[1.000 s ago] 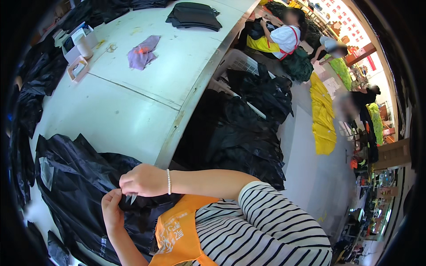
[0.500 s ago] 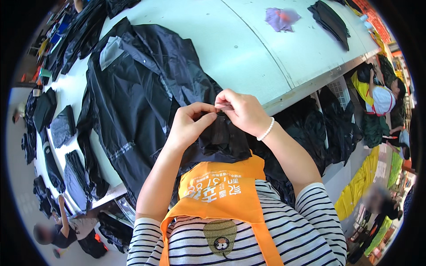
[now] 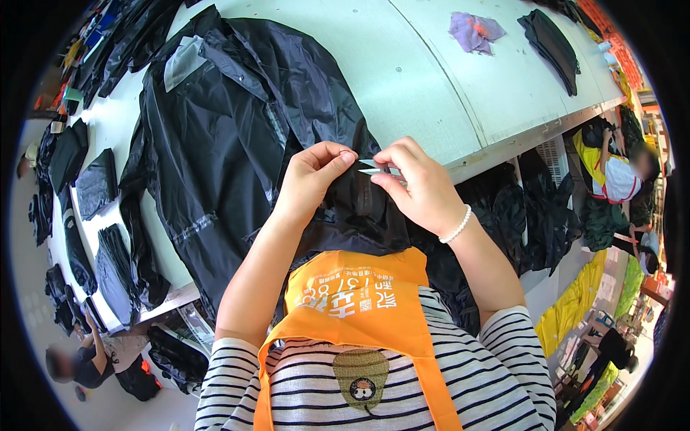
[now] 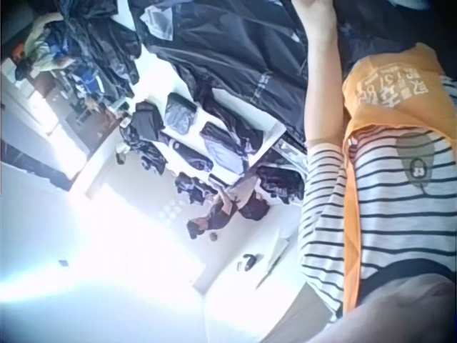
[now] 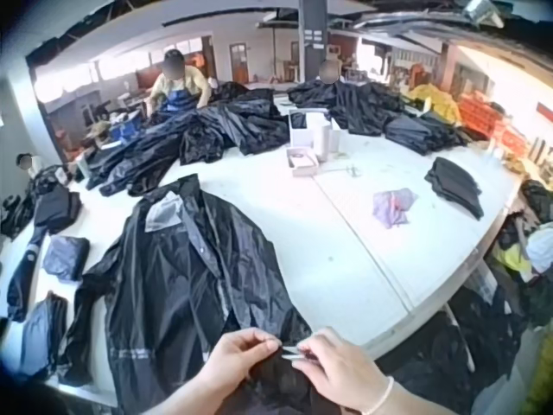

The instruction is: The person folds a black jacket on a white table. They smooth the fabric, fold the sleeves inward, fold the body in half, and then fold it again into a compact rectangle. The folded jacket is placed on a stack of similar items.

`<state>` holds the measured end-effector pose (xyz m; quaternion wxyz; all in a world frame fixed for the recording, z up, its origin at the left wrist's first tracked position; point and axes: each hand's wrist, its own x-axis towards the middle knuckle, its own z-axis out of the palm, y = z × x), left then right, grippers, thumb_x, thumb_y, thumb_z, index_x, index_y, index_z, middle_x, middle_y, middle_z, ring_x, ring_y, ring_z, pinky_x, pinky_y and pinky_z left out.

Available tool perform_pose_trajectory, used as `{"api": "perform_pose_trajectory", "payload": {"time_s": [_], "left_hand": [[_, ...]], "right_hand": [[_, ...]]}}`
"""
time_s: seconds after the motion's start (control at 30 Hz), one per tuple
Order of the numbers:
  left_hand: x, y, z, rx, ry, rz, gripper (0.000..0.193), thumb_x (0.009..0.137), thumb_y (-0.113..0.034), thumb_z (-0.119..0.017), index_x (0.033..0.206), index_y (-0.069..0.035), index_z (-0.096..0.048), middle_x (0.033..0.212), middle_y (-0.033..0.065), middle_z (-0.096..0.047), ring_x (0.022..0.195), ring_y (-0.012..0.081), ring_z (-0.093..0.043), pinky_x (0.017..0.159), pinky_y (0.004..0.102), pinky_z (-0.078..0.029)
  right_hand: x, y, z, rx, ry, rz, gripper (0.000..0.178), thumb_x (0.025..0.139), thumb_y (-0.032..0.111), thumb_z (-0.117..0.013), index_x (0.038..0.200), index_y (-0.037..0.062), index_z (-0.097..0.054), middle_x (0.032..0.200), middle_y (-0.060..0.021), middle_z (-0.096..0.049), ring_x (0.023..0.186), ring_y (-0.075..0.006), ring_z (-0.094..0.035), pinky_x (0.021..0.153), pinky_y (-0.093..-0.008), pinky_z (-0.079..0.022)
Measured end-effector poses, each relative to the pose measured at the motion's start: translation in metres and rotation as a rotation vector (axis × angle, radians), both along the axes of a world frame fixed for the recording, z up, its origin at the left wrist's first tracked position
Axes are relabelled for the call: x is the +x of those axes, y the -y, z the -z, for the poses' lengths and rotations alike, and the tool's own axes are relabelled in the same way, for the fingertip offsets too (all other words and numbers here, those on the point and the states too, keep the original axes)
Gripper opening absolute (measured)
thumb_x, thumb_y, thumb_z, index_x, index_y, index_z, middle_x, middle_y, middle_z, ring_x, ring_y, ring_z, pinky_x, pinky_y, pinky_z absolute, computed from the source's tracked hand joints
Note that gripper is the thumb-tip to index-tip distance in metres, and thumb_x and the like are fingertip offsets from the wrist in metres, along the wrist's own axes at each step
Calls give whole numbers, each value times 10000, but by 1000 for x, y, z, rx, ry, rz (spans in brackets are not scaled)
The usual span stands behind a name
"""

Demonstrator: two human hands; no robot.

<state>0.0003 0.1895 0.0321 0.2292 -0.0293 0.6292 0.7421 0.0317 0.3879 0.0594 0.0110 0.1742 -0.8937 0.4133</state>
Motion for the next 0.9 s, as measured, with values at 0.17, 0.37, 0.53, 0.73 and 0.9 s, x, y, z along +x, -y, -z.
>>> {"api": "perform_pose_trajectory", "payload": {"time_s": [0.17,0.37,0.53,0.73,0.9], "left_hand": [[-4,0,-2,55,-9,3,117,887,-133,-647,913,-19,-649,867,9,-647,814,63,-573,788,200,-441],[-7,2,-2,76,27,7,110,885,-127,-647,913,-21,-651,866,7,-648,819,64,-576,787,204,-444],[-8,1,-1,41,1,4,114,896,-135,-633,898,-21,-638,869,6,-637,812,59,-567,775,197,-441],[-6,10,3,219,36,-68,107,936,-150,-571,912,-46,-570,845,15,-605,801,85,-571,758,218,-457],[6,22,1,314,61,-103,83,945,-142,-549,925,-62,-549,853,39,-611,824,105,-578,766,233,-463]], "right_hand": [[-5,10,4,-1,-10,51,174,846,186,-654,916,58,-559,921,-70,-573,759,-279,-612,647,-369,-490],[-9,14,3,9,-30,54,154,836,182,-657,883,61,-573,889,-68,-574,737,-290,-609,628,-368,-489],[-11,12,3,-3,-26,45,142,826,158,-664,874,59,-575,886,-72,-575,734,-292,-604,631,-360,-490],[-26,-16,23,-371,305,77,414,791,193,-753,1147,51,-599,1018,6,-584,621,-39,-419,570,-202,-390],[-31,-6,52,-606,596,-62,280,799,135,-730,1060,54,-670,838,69,-546,587,-17,-352,547,-195,-325]]}}
